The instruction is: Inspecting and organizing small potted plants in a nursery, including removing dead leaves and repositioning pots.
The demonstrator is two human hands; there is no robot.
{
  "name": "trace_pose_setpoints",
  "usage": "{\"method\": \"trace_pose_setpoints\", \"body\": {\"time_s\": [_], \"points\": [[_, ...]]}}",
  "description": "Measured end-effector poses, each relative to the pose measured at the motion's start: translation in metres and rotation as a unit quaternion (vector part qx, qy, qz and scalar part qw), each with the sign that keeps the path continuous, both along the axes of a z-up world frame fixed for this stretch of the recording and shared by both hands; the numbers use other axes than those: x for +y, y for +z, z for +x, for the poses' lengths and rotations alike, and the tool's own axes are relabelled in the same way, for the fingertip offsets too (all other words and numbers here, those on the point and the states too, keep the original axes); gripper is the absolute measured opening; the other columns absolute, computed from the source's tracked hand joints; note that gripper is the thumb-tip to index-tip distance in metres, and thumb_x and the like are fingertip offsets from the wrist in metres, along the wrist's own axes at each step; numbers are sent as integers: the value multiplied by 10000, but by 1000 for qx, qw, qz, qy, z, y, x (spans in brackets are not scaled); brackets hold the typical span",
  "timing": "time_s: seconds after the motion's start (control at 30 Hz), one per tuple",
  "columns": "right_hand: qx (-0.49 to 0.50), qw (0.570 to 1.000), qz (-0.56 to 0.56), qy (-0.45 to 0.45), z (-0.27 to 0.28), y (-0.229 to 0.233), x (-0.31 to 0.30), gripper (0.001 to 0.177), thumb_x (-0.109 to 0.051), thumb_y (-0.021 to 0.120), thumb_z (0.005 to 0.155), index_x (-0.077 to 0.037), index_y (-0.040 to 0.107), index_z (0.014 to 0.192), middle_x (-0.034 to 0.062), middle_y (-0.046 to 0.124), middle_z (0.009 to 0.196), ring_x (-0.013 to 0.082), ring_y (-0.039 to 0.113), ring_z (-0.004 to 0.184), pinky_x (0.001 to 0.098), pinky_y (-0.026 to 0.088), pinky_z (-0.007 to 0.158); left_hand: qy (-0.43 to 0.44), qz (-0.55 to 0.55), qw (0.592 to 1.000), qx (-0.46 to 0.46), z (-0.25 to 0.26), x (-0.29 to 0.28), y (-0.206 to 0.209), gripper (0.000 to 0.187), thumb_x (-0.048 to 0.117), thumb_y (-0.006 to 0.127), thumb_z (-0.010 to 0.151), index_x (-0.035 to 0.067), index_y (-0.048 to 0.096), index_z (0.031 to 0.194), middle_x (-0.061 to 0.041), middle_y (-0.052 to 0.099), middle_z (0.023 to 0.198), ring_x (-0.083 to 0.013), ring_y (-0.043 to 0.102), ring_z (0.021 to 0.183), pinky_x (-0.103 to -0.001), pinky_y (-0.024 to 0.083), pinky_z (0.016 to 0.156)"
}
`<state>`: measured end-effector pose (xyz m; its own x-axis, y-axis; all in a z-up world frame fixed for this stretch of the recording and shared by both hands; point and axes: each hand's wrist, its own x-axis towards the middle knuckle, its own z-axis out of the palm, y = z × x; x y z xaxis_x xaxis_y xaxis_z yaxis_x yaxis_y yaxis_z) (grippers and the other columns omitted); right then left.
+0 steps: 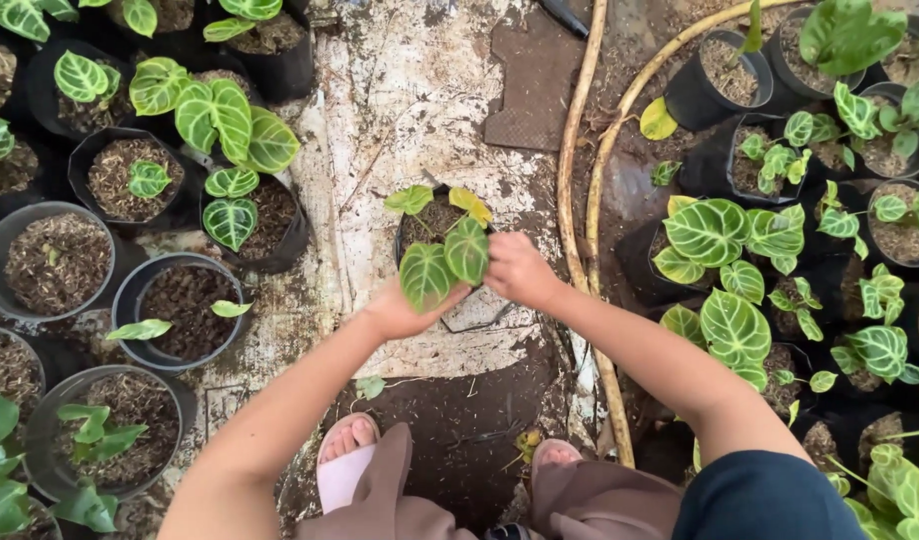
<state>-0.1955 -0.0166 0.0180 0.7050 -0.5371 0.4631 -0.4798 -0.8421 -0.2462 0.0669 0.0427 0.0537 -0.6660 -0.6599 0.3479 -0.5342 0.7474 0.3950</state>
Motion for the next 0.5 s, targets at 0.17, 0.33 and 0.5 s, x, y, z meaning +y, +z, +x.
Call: {"method": "trace_pose_setpoints", "body": {"time_s": [0.17,0.33,0.5], "points": [[53,998,1,26,-13,-16,-10,200,-240,673,885,-141,660,712,-20,533,736,215,608,785,375,497,774,12,129,991,25,-3,0,-8,114,231,646,921,132,694,948,-68,694,928,-208,636,980,-412,441,1035],[99,995,-3,0,-7,23,-9,264,-256,588,926,-151,608,684,-41,489,732,176,573,724,338,442,779,31,259,964,51,3,0,-18,197,281,646,923,129,691,1040,-87,709,1025,-212,650,1053,-412,443,1082],[138,990,37,3,3,22,-2,241,-296,659,804,-149,630,615,9,523,636,195,597,685,378,444,764,45,420,903,78,-5,-2,-24,326,347,646,927,125,685,1162,-112,728,1153,-219,668,1149,-414,446,1145]]}}
